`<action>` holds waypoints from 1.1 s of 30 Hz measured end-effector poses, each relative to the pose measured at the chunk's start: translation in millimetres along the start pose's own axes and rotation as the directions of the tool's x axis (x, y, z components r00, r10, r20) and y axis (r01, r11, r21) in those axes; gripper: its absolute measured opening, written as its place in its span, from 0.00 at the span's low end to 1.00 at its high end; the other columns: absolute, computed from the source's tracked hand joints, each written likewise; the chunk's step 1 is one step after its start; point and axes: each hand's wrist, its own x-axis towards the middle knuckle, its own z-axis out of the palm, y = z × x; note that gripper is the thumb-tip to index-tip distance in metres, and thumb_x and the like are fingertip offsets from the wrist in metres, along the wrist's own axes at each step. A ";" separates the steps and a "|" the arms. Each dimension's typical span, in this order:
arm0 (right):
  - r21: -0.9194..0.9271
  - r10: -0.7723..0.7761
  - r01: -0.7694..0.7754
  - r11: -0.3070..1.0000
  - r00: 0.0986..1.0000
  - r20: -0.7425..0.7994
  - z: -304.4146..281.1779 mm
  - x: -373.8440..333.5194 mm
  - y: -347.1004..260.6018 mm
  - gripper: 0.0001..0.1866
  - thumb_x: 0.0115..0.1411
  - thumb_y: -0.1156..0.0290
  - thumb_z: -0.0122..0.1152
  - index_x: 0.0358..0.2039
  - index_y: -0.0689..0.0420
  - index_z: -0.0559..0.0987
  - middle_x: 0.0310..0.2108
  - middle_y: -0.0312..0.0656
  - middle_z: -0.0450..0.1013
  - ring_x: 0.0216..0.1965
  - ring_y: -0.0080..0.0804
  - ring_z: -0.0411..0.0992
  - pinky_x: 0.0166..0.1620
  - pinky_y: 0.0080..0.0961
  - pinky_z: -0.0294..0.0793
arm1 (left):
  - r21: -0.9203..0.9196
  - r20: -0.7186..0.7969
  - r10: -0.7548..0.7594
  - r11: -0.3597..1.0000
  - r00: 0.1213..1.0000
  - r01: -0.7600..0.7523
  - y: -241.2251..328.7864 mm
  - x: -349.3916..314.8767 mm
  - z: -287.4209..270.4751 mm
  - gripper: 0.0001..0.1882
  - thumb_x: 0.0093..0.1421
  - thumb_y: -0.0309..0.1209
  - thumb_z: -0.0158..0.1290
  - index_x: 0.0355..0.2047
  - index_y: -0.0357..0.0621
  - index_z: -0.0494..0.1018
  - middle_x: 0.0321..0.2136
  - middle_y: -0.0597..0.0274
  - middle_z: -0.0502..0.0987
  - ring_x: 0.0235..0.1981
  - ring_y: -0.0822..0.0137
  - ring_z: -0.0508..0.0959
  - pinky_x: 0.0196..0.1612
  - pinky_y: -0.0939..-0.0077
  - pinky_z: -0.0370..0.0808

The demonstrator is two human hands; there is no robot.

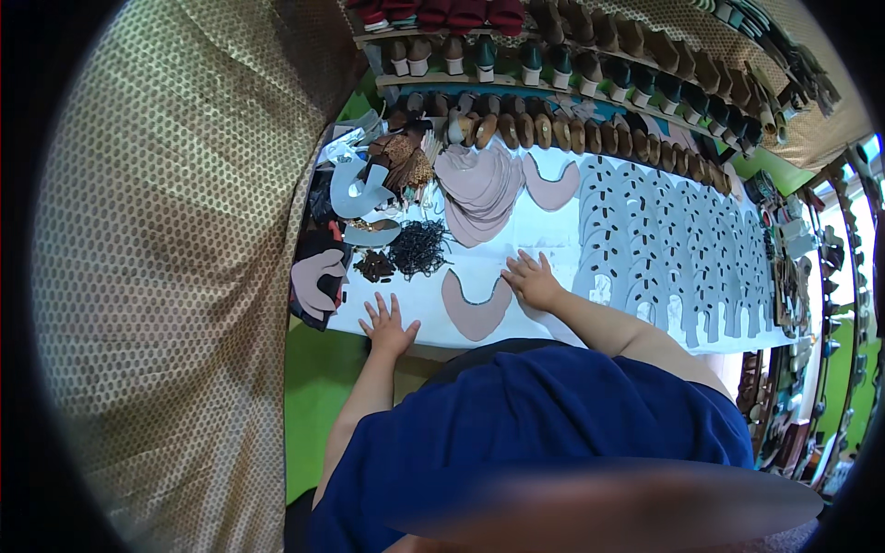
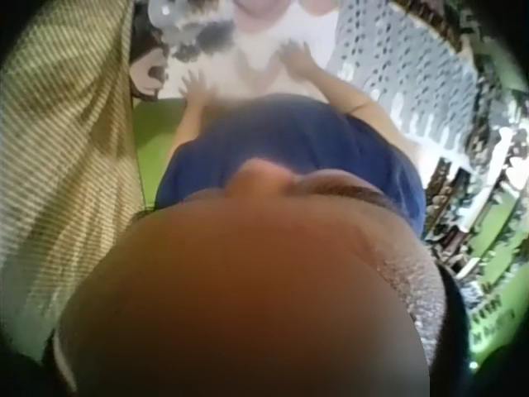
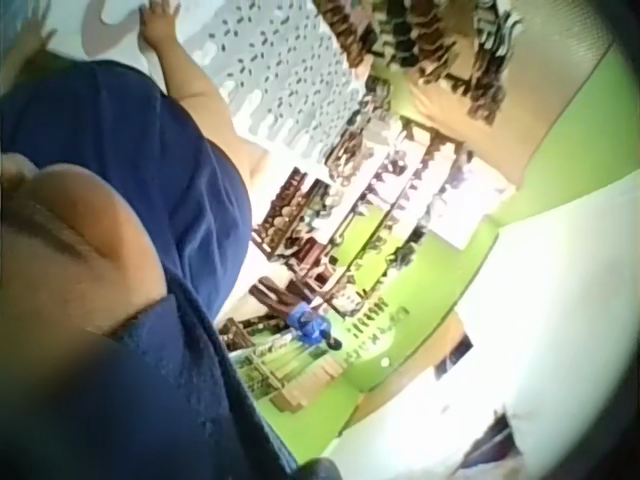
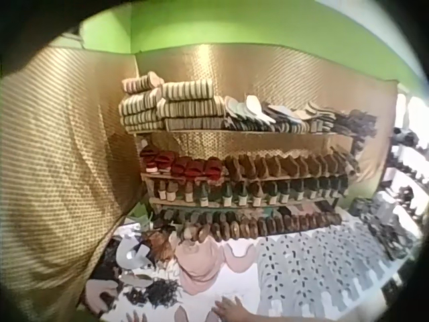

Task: Applying adhesive to shoe upper patterns on a workbench in a shoe factory.

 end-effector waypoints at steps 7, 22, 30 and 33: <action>0.219 -0.478 0.462 0.859 0.878 0.025 5.5 1.8 -35.4 0.32 0.56 0.50 0.63 0.59 0.46 0.72 0.63 0.37 0.66 0.69 0.41 0.56 0.66 0.50 0.56 | -0.048 0.148 0.023 0.999 0.989 -0.016 -4.1 7.0 -16.1 0.54 0.57 0.63 0.50 0.73 0.60 0.33 0.72 0.53 0.24 0.71 0.41 0.24 0.65 0.29 0.30; 0.232 -0.601 0.628 0.742 0.778 -0.183 24.7 -2.5 -74.8 0.12 0.55 0.65 0.60 0.39 0.50 0.80 0.43 0.38 0.78 0.48 0.38 0.75 0.52 0.40 0.72 | 0.006 0.348 0.082 0.996 0.934 -0.090 -14.7 24.3 -17.6 0.66 0.48 0.68 0.56 0.72 0.61 0.25 0.70 0.45 0.16 0.68 0.32 0.19 0.62 0.22 0.32; 0.302 0.017 0.075 0.950 0.957 -0.290 -65.6 50.1 -30.4 0.14 0.51 0.70 0.57 0.38 0.47 0.84 0.26 0.45 0.77 0.27 0.48 0.76 0.33 0.43 0.75 | -0.064 0.361 0.082 0.996 0.929 -0.064 -10.1 38.7 -21.6 0.66 0.48 0.70 0.55 0.71 0.64 0.22 0.69 0.46 0.13 0.67 0.30 0.18 0.61 0.20 0.34; 0.254 0.064 0.038 0.966 0.922 -0.382 -117.5 60.6 -22.4 0.14 0.50 0.73 0.59 0.36 0.46 0.85 0.27 0.44 0.79 0.28 0.47 0.76 0.35 0.41 0.75 | -0.045 0.378 0.069 0.997 0.923 -0.056 -12.0 41.8 -18.5 0.66 0.48 0.70 0.55 0.71 0.65 0.21 0.68 0.46 0.12 0.67 0.30 0.17 0.60 0.19 0.34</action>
